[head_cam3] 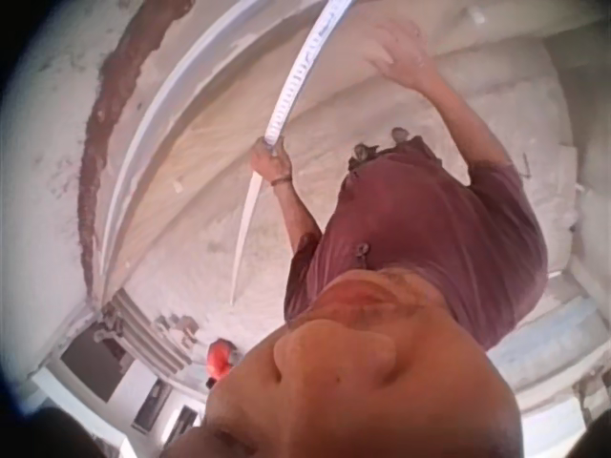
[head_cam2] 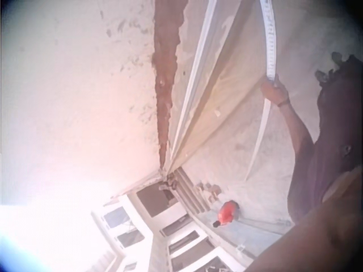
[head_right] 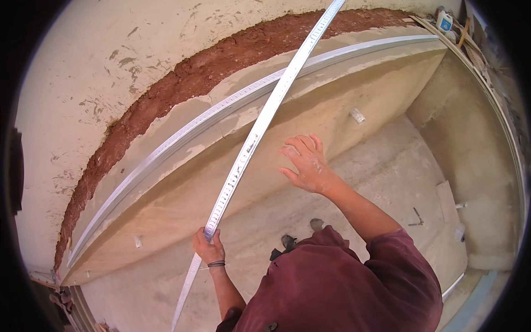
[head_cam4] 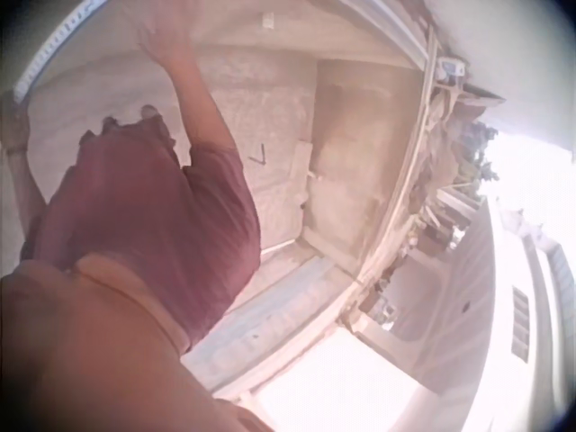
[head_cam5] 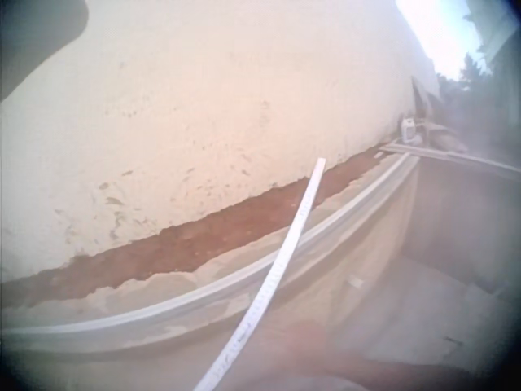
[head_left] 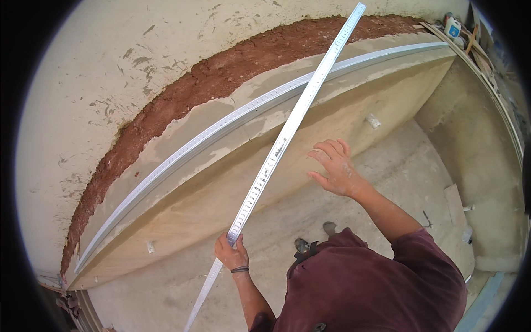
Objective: The person uses a trowel to scrape debris from a metal corner profile, wipes it with their hand, applies liquid with a brush, and wipes it again.
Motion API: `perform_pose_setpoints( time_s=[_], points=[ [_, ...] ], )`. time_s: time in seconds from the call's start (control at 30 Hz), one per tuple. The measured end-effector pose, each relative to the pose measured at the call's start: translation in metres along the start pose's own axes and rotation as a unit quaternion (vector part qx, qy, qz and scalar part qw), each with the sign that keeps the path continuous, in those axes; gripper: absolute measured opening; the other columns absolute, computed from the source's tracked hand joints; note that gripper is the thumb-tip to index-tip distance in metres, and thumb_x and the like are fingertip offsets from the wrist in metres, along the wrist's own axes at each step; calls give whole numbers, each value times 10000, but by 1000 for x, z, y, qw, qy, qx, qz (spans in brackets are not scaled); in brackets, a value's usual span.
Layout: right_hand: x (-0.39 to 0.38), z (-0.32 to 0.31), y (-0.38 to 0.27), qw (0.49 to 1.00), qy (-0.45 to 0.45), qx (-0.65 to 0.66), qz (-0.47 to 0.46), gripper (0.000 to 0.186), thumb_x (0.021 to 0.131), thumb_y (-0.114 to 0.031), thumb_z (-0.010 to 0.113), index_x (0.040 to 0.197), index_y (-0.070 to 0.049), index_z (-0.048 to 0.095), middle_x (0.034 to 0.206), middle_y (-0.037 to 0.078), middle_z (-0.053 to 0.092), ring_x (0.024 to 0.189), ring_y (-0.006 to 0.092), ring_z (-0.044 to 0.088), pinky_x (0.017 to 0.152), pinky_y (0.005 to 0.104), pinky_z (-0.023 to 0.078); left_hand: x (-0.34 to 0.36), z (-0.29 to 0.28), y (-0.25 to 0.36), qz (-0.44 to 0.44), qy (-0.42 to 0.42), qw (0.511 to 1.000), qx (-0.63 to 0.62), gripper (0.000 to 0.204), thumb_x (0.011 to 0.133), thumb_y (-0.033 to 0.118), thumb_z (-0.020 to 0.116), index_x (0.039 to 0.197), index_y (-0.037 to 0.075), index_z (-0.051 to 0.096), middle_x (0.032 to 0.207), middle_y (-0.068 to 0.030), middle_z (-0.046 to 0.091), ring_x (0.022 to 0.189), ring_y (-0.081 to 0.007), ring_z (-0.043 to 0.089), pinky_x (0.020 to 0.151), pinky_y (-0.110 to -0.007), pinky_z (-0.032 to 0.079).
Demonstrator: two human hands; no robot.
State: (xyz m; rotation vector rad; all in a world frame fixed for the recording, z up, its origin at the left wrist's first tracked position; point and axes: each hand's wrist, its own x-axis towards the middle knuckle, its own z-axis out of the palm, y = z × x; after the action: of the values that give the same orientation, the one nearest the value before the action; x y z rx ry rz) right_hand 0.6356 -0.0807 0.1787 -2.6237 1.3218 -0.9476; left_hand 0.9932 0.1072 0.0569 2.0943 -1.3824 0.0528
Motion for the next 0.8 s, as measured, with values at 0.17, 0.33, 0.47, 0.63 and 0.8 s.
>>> perform_pose_setpoints(
  time_s=[0.17,0.33,0.47,0.63,0.8],
  points=[
    [-41,4,18,996,-17,37,79,455,826,-283,788,1217,-121,623,1262,99,579,1253,315,487,1119,500,281,-1,7,-2,4,5,1000,-5,507,778,290,857,1164,68,615,1092,-133,632,1051,-370,582,948,-487,415],
    [-45,20,25,994,-25,41,96,445,815,-296,801,1188,-124,630,1237,90,602,1230,314,502,1074,475,329,4,11,-1,14,20,1000,14,509,762,264,867,1165,77,617,1092,-111,638,1064,-347,586,993,-483,390],
    [-35,32,13,996,-32,66,53,416,822,-265,799,1179,-127,637,1236,89,617,1217,320,512,1064,467,346,-9,1,-5,-1,10,1000,6,484,754,238,861,1148,89,624,1075,-92,643,1076,-318,588,1006,-476,378],
    [-31,45,37,948,-97,237,189,464,926,-294,759,1309,-79,612,1196,69,668,1146,224,593,991,410,459,-6,4,7,-9,32,999,8,412,774,230,833,1112,98,636,1068,-90,638,1053,-308,589,990,-469,380],
    [3,70,65,813,-153,447,339,566,977,-405,698,1420,-98,524,1272,84,645,1218,209,560,1033,432,446,-23,6,5,-45,56,997,19,429,763,196,827,1130,115,619,1096,-76,625,1106,-290,582,1025,-476,367]
  ],
)
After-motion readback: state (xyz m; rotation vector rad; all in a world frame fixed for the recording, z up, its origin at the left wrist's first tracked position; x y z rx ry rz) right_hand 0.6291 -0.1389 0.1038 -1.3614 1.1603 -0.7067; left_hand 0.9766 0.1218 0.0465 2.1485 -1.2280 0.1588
